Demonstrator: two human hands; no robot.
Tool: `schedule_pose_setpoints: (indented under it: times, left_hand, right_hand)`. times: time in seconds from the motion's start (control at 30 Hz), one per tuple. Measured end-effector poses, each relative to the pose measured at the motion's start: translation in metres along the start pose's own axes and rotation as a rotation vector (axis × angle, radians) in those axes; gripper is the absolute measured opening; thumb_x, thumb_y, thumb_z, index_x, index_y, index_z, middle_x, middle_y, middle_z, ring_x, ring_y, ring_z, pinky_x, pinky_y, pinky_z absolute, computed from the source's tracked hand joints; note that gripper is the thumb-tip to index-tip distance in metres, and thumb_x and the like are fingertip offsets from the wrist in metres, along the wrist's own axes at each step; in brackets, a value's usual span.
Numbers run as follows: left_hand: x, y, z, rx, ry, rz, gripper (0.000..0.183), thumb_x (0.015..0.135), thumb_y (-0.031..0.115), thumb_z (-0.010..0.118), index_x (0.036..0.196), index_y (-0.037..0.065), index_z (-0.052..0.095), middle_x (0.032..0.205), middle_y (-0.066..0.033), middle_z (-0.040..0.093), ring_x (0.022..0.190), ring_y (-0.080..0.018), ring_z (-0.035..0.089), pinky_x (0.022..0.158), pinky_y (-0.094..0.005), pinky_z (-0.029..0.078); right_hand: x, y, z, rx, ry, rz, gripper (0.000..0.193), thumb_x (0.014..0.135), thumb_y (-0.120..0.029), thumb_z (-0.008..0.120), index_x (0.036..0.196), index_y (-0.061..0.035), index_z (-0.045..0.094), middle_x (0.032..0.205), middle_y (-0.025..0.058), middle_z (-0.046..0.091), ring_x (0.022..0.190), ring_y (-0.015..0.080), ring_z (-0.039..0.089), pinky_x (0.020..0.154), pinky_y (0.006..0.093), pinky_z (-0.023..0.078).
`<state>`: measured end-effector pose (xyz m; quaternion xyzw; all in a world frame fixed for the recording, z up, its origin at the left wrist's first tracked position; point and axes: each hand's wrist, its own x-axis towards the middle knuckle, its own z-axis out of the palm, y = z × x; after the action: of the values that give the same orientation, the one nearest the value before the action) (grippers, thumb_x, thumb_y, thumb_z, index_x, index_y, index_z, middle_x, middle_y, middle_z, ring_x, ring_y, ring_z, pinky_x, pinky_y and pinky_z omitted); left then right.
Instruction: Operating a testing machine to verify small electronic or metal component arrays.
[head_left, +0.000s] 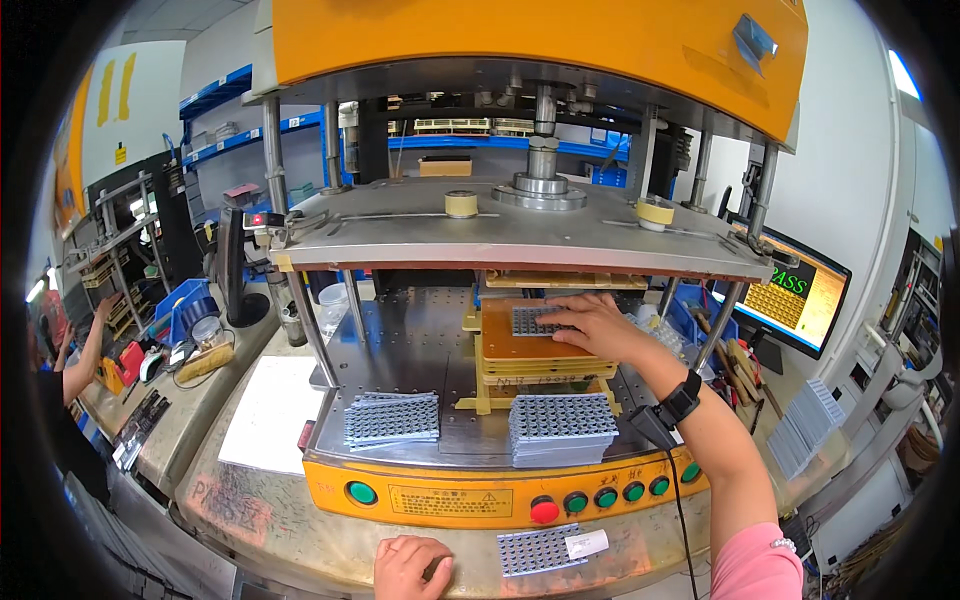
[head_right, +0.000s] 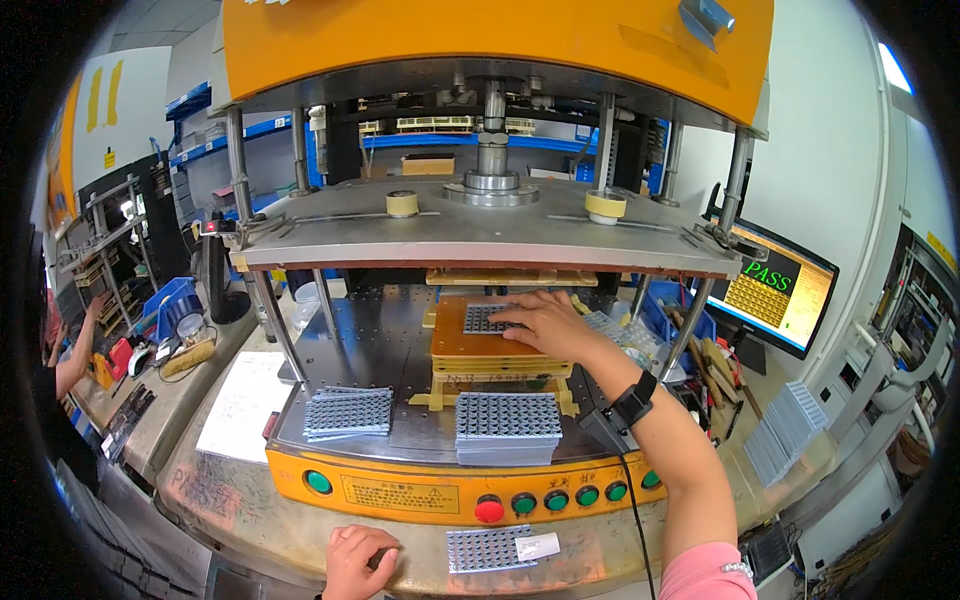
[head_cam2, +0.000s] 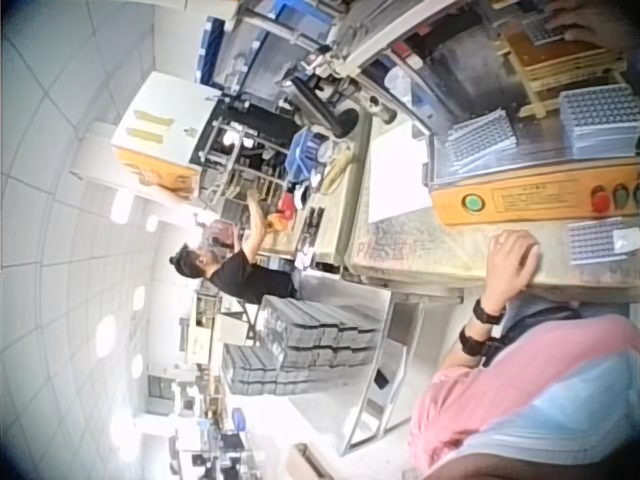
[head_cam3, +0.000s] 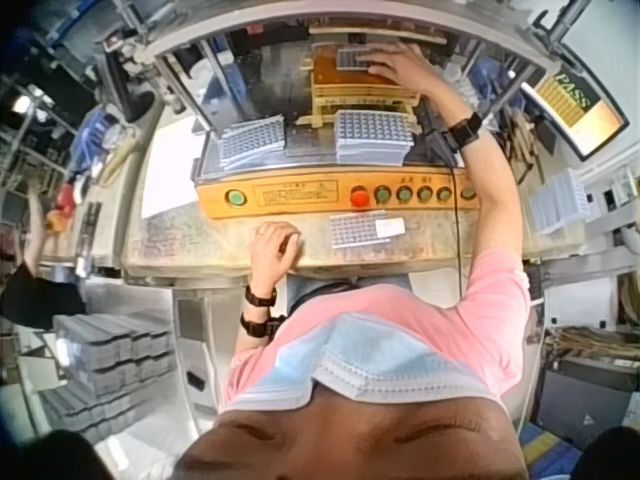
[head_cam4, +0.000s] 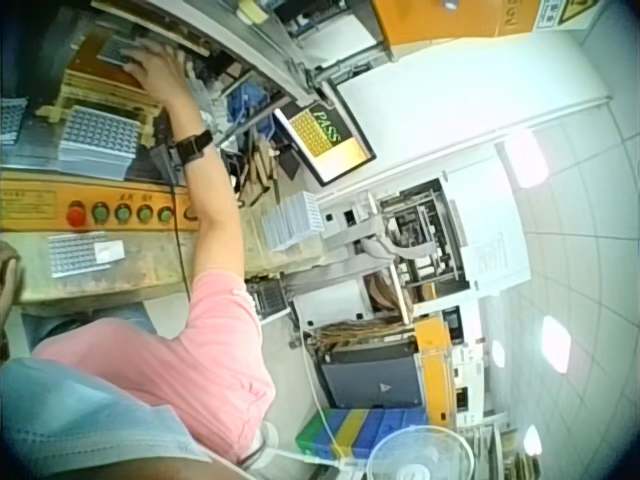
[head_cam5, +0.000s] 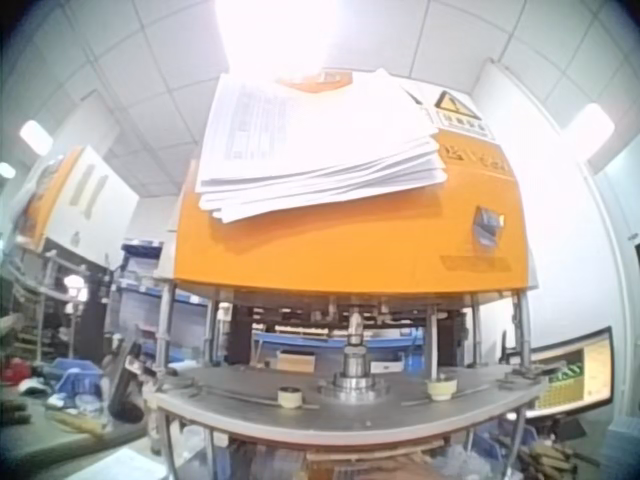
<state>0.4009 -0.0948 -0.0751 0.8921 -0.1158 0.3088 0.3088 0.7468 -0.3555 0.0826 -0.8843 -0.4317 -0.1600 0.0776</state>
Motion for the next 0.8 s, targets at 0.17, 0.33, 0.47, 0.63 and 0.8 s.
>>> schedule_pose_setpoints:
  times: [0.17, 0.33, 0.47, 0.63, 0.8]
  left_hand:
    - [0.000, -0.001, 0.002, -0.014, 0.016, -0.013, 0.004, 0.087, 0.015, 0.068, 0.088, 0.010, 0.067, 0.091, -0.0075, 0.069, 0.088, -0.0285, 0.062, 0.080, -0.0398, 0.044]
    - [0.003, -0.003, 0.004, -0.001, 0.085, 0.002, 0.006, 0.088, 0.013, 0.066, 0.085, 0.008, 0.067, 0.087, -0.0075, 0.069, 0.081, -0.0291, 0.061, 0.075, -0.0394, 0.044]
    - [-0.012, -0.012, 0.004, -0.044, 0.003, -0.118, 0.010, 0.089, 0.015, 0.066, 0.093, 0.007, 0.067, 0.097, -0.0136, 0.067, 0.092, -0.0342, 0.060, 0.083, -0.0436, 0.045]
    - [-0.011, -0.018, -0.004, 0.238, 0.125, -0.266, 0.033, 0.089, 0.021, 0.064, 0.117, 0.004, 0.058, 0.141, -0.0296, 0.045, 0.126, -0.0461, 0.042, 0.110, -0.0547, 0.029]
    - [-0.006, -0.019, 0.001, 0.321, 0.248, -0.259, 0.033, 0.087, 0.021, 0.065, 0.115, 0.004, 0.059, 0.147, -0.0296, 0.042, 0.126, -0.0458, 0.043, 0.109, -0.0548, 0.031]
  right_hand:
    - [0.011, 0.012, -0.004, 0.073, -0.121, -0.005, 0.036, 0.100, -0.039, 0.054, 0.134, -0.0289, 0.062, 0.150, 0.0048, 0.049, 0.136, 0.0261, 0.044, 0.109, 0.0449, 0.025]
    - [-0.006, -0.007, -0.015, 0.091, -0.036, -0.030, 0.052, 0.100, -0.048, 0.050, 0.141, -0.0167, 0.054, 0.151, 0.0120, 0.045, 0.140, 0.0294, 0.041, 0.114, 0.0527, 0.020]
    - [-0.074, -0.084, -0.039, 0.034, 0.030, -0.176, 0.061, 0.094, -0.050, 0.059, 0.141, -0.0118, 0.052, 0.145, 0.0126, 0.050, 0.134, 0.0302, 0.046, 0.113, 0.0515, 0.027]
    - [-0.135, -0.141, -0.028, -0.094, 0.106, -0.214, 0.063, 0.091, -0.051, 0.061, 0.134, -0.0058, 0.054, 0.135, 0.0108, 0.056, 0.124, 0.0263, 0.052, 0.106, 0.0470, 0.036]
    - [-0.143, -0.146, -0.020, -0.135, 0.140, -0.207, 0.067, 0.090, -0.051, 0.063, 0.133, -0.0015, 0.052, 0.138, 0.0136, 0.053, 0.126, 0.0296, 0.050, 0.108, 0.0483, 0.035]
